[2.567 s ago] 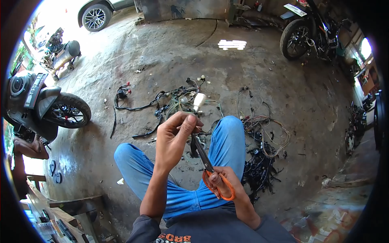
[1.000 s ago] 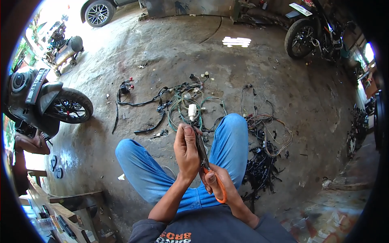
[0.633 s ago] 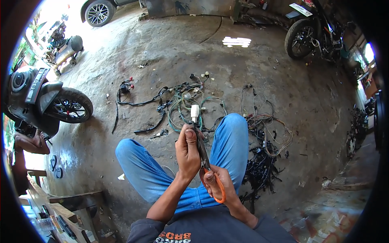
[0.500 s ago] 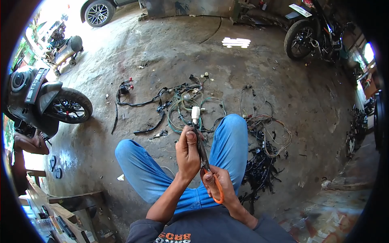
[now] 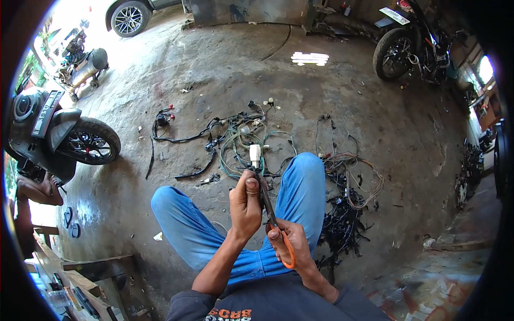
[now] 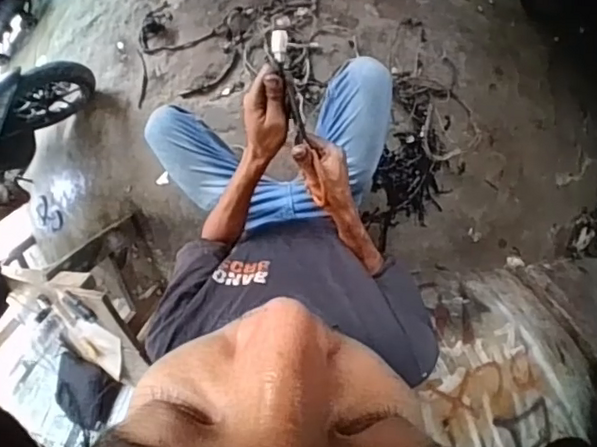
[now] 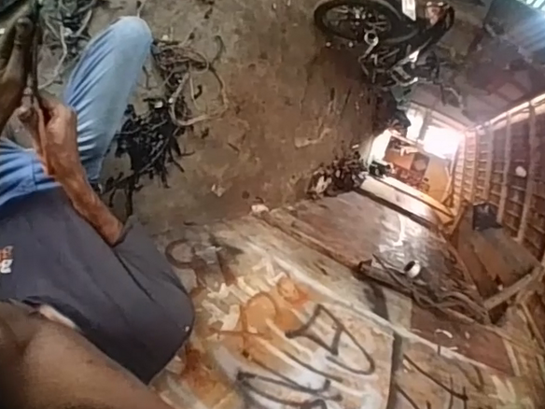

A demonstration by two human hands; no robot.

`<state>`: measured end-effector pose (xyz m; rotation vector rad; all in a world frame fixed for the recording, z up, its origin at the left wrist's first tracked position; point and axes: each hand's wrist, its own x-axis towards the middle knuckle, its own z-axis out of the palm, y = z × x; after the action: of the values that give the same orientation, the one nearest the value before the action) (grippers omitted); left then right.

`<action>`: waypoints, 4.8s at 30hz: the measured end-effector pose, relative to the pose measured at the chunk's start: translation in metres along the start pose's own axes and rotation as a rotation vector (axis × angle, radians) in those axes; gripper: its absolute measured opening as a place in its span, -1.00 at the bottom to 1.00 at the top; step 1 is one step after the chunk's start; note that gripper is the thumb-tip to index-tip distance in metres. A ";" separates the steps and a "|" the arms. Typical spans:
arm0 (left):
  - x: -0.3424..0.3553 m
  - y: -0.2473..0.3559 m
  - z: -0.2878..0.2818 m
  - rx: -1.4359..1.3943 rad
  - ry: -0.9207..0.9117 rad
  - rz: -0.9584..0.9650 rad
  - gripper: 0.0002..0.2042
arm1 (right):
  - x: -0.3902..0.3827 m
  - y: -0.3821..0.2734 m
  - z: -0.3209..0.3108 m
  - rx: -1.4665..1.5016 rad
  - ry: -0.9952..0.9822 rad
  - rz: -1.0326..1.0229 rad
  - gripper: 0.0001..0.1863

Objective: Repairing or modifying a motorcycle wiring harness by cutting tape and wires using scissors.

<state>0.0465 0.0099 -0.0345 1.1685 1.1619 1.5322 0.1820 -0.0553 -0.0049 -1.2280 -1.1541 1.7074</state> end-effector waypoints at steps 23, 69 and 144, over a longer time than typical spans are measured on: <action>0.005 0.016 -0.004 0.000 -0.002 0.020 -0.74 | -0.001 -0.004 -0.011 -0.222 -0.116 -0.080 -0.32; 0.000 -0.003 0.014 -0.243 0.047 -0.049 -0.73 | 0.001 -0.008 0.002 -0.119 0.058 -0.103 -0.35; 0.036 0.023 -0.006 0.033 -0.484 0.164 -0.78 | 0.006 -0.001 -0.023 0.250 -0.158 -0.051 -0.25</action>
<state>0.0322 0.0389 -0.0066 1.5806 0.7828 1.2483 0.2023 -0.0444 -0.0093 -0.9187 -1.0152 1.8721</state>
